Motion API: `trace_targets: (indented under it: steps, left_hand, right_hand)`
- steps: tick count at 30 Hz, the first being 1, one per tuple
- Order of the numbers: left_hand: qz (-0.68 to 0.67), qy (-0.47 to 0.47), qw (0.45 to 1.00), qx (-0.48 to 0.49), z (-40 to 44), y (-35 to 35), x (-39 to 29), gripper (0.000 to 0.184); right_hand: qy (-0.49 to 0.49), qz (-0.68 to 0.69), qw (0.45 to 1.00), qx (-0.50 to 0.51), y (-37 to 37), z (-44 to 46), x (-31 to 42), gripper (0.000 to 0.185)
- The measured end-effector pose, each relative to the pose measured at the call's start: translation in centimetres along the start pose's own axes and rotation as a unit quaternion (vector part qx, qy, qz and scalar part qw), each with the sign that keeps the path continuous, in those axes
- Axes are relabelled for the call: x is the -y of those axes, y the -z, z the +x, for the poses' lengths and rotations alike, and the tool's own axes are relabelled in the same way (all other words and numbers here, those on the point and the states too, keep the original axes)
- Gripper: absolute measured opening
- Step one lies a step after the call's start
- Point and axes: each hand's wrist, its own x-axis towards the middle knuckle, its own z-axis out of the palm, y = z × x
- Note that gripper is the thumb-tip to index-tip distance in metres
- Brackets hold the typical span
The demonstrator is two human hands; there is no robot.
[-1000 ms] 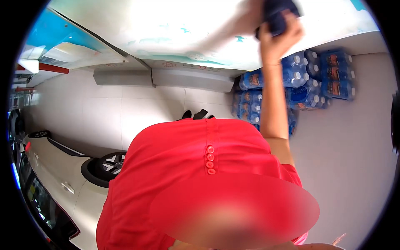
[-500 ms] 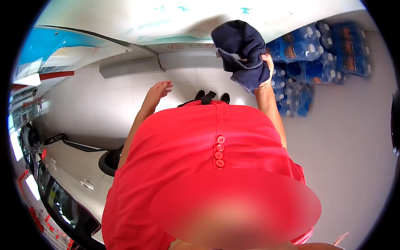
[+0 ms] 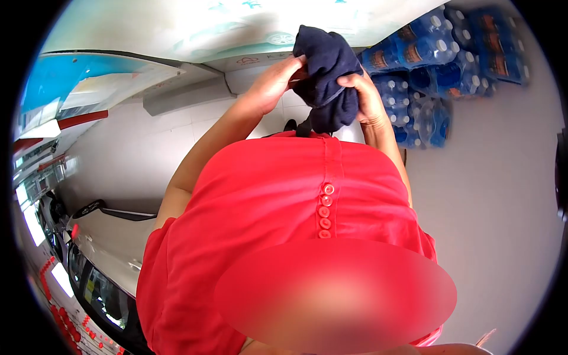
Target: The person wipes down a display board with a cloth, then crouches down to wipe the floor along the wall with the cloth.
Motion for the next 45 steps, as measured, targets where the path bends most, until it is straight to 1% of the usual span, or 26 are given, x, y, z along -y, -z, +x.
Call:
trace_targets:
  steps: [2, 3, 5, 6, 7, 9, 10, 13, 15, 17, 19, 21, 23, 24, 25, 28, 29, 31, 32, 33, 35, 37, 39, 40, 42, 45]
  left_hand:
    - [0.021, -0.012, 1.0, -0.001, 0.1, -0.2, 0.5, 0.047]
    - [0.003, -0.053, 0.998, -0.019, 0.2, -0.2, 0.9, 0.045]
    - [-0.031, -0.136, 0.989, -0.054, 0.3, -0.1, 1.3, 0.04]
    - [-0.067, -0.149, 0.985, -0.056, -0.5, -1.2, 0.0, 0.036]
    - [-0.065, -0.15, 0.985, -0.057, -0.9, -1.7, -0.6, 0.036]
    - [-0.154, -0.175, 0.972, -0.032, -1.7, -2.0, -1.5, 0.036]
    - [-0.152, -0.175, 0.972, -0.034, -2.1, -2.0, -1.8, 0.036]
    - [-0.086, -0.165, 0.983, 0.003, -3.0, -2.0, -2.8, 0.044]
    - [-0.071, -0.189, 0.979, -0.015, -3.2, -2.2, -3.1, 0.035]
    - [-0.073, -0.192, 0.979, -0.002, -3.1, -2.0, -3.5, 0.036]
    - [-0.075, -0.19, 0.979, 0.014, -2.8, -0.8, -3.3, 0.036]
    - [-0.102, -0.18, 0.975, 0.087, -2.3, 0.6, -3.0, 0.043]
    - [-0.141, -0.16, 0.975, 0.066, -2.5, 0.0, -3.1, 0.042]
    - [-0.188, -0.142, 0.969, 0.069, -2.7, -0.2, -3.1, 0.039]
    - [-0.238, -0.126, 0.961, 0.071, -2.7, -0.2, -3.1, 0.037]
    - [-0.211, -0.098, 0.971, 0.051, -2.8, 0.3, -2.6, 0.038]
    - [-0.21, -0.099, 0.971, 0.051, -2.6, 0.4, -2.7, 0.038]
    - [-0.182, -0.145, 0.972, 0.041, -3.2, 0.1, -2.5, 0.036]
    - [-0.181, -0.145, 0.972, 0.042, -3.2, 0.1, -2.5, 0.036]
    - [-0.148, -0.183, 0.972, 0.02, -3.3, -0.4, -2.7, 0.035]
    - [-0.115, -0.216, 0.97, 0.002, -3.5, -0.8, -2.8, 0.033]
    - [-0.095, -0.193, 0.974, 0.071, -3.6, -2.1, -3.2, 0.032]
    - [-0.082, -0.178, 0.98, 0.04, -3.5, -3.4, -2.3, 0.032]
    - [-0.104, -0.172, 0.978, 0.06, -3.5, -3.8, -2.3, 0.033]
    - [-0.113, -0.161, 0.978, 0.071, -3.0, -4.8, -2.0, 0.034]
    - [-0.152, -0.145, 0.971, 0.115, -3.1, -6.9, -1.9, 0.036]
  right_hand:
    - [0.052, -0.119, 0.991, -0.026, -1.9, -0.8, 0.4, 0.066]
    - [0.052, -0.117, 0.991, -0.028, -1.4, -0.8, 0.1, 0.066]
    - [0.148, -0.342, 0.928, -0.012, -0.4, -0.5, -0.7, 0.067]
    - [0.177, -0.359, 0.916, -0.011, -0.6, -0.6, -0.7, 0.068]
    - [0.178, -0.357, 0.917, -0.01, -0.9, -0.8, -0.9, 0.068]
    - [0.166, -0.359, 0.918, -0.035, -1.4, -1.2, -1.3, 0.068]
    - [0.104, -0.345, 0.932, -0.023, -1.2, -1.3, -1.3, 0.073]
    - [0.098, -0.421, 0.902, 0.012, -1.8, -2.0, -1.8, 0.074]
    - [0.085, -0.382, 0.92, 0.005, -2.1, -2.3, -2.2, 0.075]
    - [0.15, -0.442, 0.884, -0.012, -2.8, -2.5, -2.4, 0.068]
    - [0.16, -0.423, 0.892, -0.025, -2.9, -2.9, -2.9, 0.063]
    - [0.17, -0.404, 0.898, -0.032, -3.2, -3.0, -3.0, 0.059]
    - [0.239, -0.407, 0.879, -0.067, -3.5, -3.2, -3.1, 0.049]
    - [0.298, -0.466, 0.828, -0.097, -3.0, -3.3, -3.3, 0.047]
    - [0.298, -0.465, 0.828, -0.098, -3.0, -3.4, -3.3, 0.047]
    - [0.335, -0.517, 0.778, -0.123, -3.0, -4.0, -2.9, 0.045]
    - [0.336, -0.517, 0.778, -0.123, -2.8, -4.1, -2.8, 0.045]
    - [0.272, -0.481, 0.826, -0.109, -2.4, -4.8, -2.5, 0.04]
    - [0.295, -0.489, 0.814, -0.104, -2.1, -4.7, -2.5, 0.04]
    - [0.196, -0.375, 0.904, -0.065, -2.3, -5.0, -2.3, 0.041]
    - [0.113, -0.328, 0.937, -0.037, -2.6, -5.6, -1.2, 0.04]
    - [0.086, -0.31, 0.945, 0.065, -1.7, -6.5, -0.7, 0.04]
    - [0.09, -0.327, 0.935, 0.103, -0.4, -7.4, -0.1, 0.036]
    - [0.096, -0.325, 0.936, 0.098, 0.0, -7.8, 0.0, 0.036]
    - [0.063, -0.225, 0.968, 0.093, 0.8, -9.0, 0.1, 0.029]
    - [0.095, -0.213, 0.971, 0.044, 2.8, -10.5, 0.1, 0.023]
